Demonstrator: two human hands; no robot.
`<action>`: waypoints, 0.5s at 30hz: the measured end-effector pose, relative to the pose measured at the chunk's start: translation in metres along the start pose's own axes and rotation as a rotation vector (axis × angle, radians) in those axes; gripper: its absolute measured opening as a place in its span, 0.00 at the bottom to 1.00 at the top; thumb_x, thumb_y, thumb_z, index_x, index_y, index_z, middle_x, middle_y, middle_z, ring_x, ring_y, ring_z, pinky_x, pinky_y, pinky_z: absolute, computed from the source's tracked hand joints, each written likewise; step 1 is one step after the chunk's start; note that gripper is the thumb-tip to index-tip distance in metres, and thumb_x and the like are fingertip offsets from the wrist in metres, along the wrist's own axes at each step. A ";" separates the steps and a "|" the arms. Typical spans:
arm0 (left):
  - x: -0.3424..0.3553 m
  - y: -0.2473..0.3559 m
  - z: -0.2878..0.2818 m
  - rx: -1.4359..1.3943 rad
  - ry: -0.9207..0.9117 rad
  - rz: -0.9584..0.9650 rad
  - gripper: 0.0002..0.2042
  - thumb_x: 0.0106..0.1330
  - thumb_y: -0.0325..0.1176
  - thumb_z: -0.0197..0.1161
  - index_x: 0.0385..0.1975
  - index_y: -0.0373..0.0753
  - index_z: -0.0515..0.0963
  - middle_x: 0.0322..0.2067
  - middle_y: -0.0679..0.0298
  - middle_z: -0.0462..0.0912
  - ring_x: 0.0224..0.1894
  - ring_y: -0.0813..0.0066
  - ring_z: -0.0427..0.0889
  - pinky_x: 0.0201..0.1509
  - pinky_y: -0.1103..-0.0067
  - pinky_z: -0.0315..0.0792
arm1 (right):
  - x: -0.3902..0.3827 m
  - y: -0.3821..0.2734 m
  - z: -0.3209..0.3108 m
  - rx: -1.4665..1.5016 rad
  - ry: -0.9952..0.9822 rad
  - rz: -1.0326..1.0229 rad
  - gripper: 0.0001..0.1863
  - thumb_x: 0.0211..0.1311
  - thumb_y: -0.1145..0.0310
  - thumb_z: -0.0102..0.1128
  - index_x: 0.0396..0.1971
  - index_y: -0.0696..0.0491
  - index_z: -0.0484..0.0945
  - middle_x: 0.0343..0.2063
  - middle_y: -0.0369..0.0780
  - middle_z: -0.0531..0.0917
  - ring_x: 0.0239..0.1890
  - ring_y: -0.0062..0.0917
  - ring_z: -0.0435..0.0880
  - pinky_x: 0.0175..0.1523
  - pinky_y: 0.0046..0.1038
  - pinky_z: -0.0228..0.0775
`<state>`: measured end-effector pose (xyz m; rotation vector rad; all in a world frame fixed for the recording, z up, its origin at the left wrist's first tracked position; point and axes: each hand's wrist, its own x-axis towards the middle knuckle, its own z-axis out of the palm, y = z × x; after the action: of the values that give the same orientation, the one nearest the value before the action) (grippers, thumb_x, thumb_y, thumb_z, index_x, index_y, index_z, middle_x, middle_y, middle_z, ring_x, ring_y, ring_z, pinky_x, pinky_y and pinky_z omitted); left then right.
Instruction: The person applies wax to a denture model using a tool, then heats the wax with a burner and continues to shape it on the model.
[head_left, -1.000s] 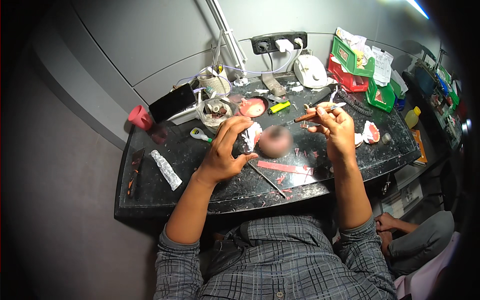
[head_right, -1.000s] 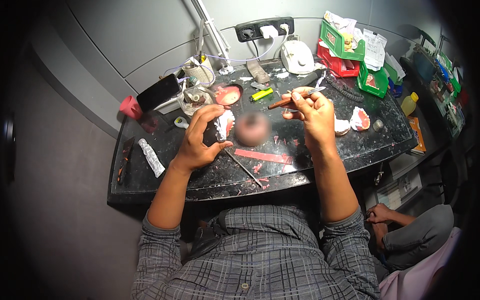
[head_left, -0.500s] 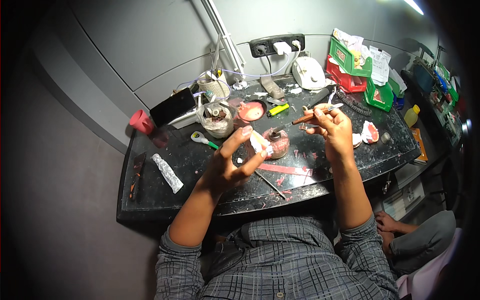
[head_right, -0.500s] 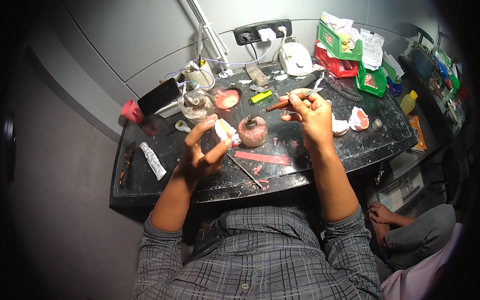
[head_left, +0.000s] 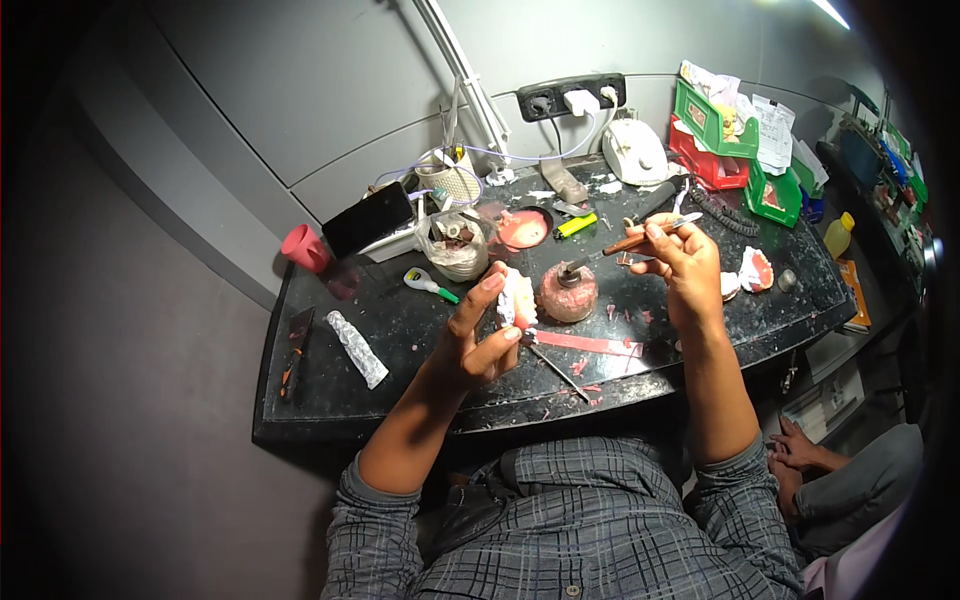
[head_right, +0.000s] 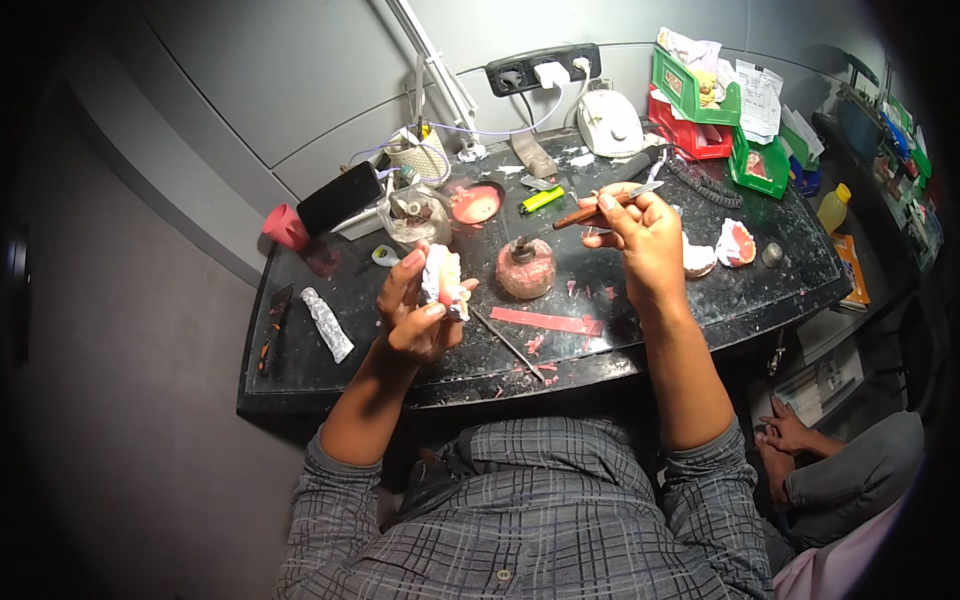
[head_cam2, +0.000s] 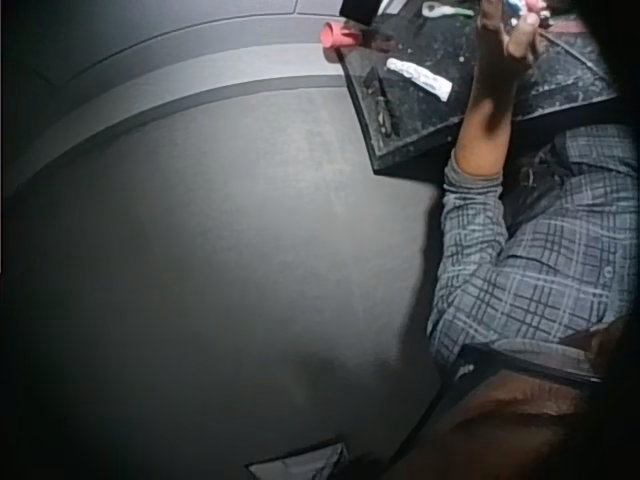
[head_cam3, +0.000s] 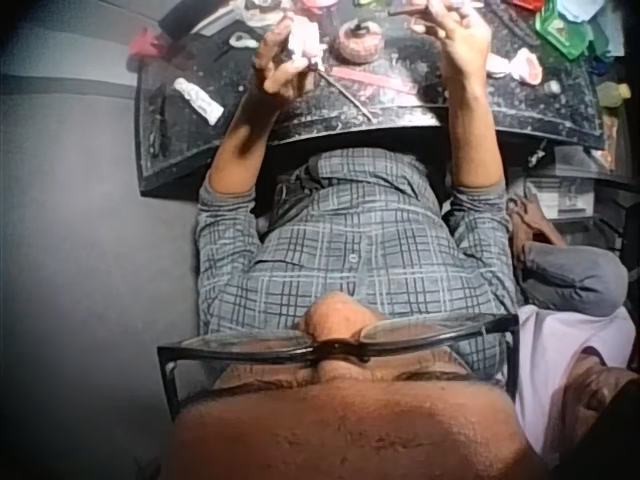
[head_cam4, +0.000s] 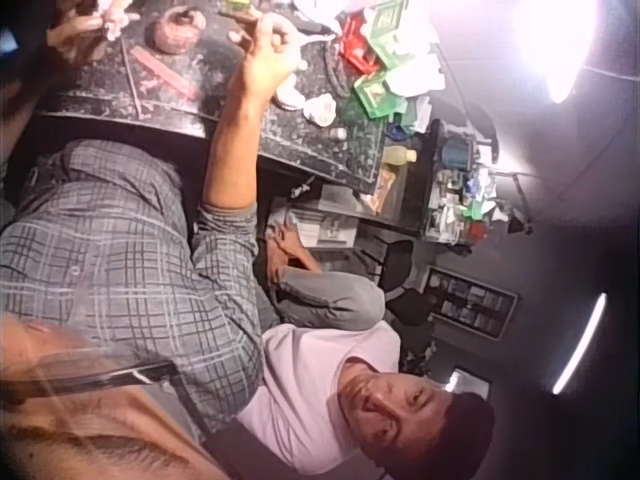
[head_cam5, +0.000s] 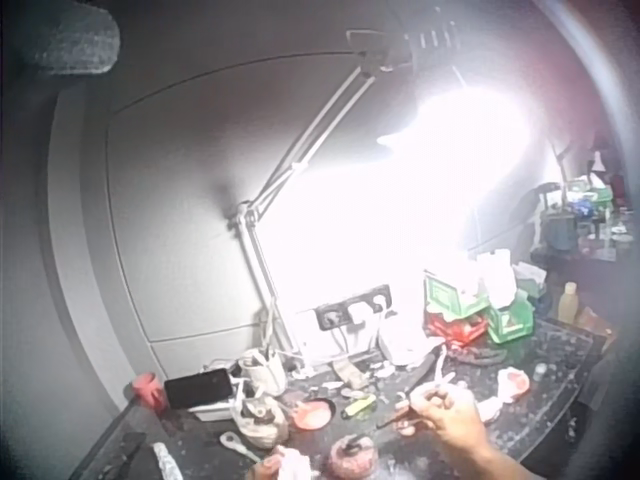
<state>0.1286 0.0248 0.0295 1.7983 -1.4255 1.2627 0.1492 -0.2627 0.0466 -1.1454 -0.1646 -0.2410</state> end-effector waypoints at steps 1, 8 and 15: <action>-0.001 -0.001 0.000 -0.001 0.020 -0.001 0.29 0.57 0.14 0.66 0.53 0.43 0.59 0.64 0.39 0.56 0.68 0.37 0.65 0.63 0.57 0.76 | 0.000 0.000 0.001 0.001 0.000 0.001 0.08 0.70 0.72 0.59 0.43 0.60 0.76 0.38 0.47 0.86 0.37 0.25 0.88 0.34 0.23 0.84; 0.007 -0.002 0.008 -0.110 0.170 -0.066 0.27 0.54 0.14 0.68 0.50 0.38 0.62 0.64 0.32 0.61 0.64 0.37 0.71 0.62 0.60 0.75 | 0.000 0.000 0.000 0.000 0.004 0.003 0.08 0.70 0.72 0.59 0.43 0.59 0.76 0.38 0.46 0.86 0.37 0.25 0.88 0.34 0.23 0.84; 0.019 -0.010 -0.004 -0.272 0.448 -0.575 0.41 0.58 0.23 0.73 0.67 0.38 0.51 0.70 0.45 0.56 0.64 0.50 0.72 0.67 0.62 0.70 | 0.000 0.000 0.001 -0.002 0.013 0.007 0.07 0.70 0.72 0.59 0.42 0.59 0.77 0.38 0.46 0.86 0.35 0.24 0.87 0.34 0.23 0.83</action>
<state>0.1366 0.0222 0.0492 1.4664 -0.7177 1.0174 0.1491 -0.2617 0.0476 -1.1458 -0.1491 -0.2428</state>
